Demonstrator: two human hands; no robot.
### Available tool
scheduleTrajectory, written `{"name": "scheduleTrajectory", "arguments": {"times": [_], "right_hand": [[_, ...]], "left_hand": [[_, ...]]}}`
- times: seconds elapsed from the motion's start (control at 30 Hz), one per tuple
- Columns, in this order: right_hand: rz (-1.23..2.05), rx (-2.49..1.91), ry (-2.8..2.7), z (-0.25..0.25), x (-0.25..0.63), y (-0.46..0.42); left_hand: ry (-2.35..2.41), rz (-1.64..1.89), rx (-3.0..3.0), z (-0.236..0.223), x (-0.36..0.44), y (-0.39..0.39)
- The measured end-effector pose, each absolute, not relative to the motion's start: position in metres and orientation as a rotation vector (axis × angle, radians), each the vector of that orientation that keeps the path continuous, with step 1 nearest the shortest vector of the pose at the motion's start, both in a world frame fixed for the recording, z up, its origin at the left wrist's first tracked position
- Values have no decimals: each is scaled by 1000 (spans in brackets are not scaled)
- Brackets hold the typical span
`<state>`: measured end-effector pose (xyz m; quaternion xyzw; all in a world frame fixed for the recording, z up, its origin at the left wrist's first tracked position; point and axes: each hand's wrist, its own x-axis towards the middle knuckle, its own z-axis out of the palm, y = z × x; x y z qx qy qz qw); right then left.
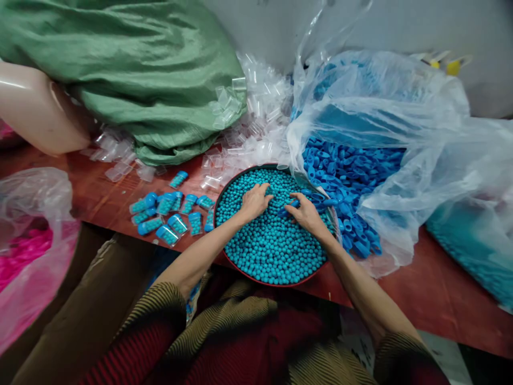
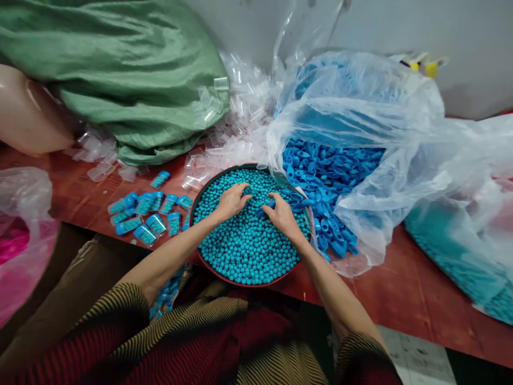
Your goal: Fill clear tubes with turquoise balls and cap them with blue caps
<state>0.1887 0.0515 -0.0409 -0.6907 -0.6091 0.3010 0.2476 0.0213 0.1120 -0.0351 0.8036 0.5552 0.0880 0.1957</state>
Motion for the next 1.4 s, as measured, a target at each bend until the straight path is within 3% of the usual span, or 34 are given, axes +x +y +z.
{"name": "scheduleTrajectory", "arguments": {"times": [0.17, 0.27, 0.5, 0.9, 1.17, 1.4], "right_hand": [[161, -2054, -2188, -22, 193, 36], [48, -1917, -2494, -17, 189, 37], [34, -1998, -2550, -28, 189, 42], [459, -1826, -1943, -52, 191, 79], [552, -1666, -1670, -29, 180, 72], [649, -1557, -1806, -12, 179, 60]], "left_hand": [[1546, 219, 2232, -41, 28, 115], [1526, 177, 2187, -41, 29, 122], [1486, 128, 2084, -38, 34, 130], [1249, 363, 1829, -48, 32, 145], [1057, 422, 1465, -33, 21, 130], [874, 565, 1362, -23, 13, 100]]}}
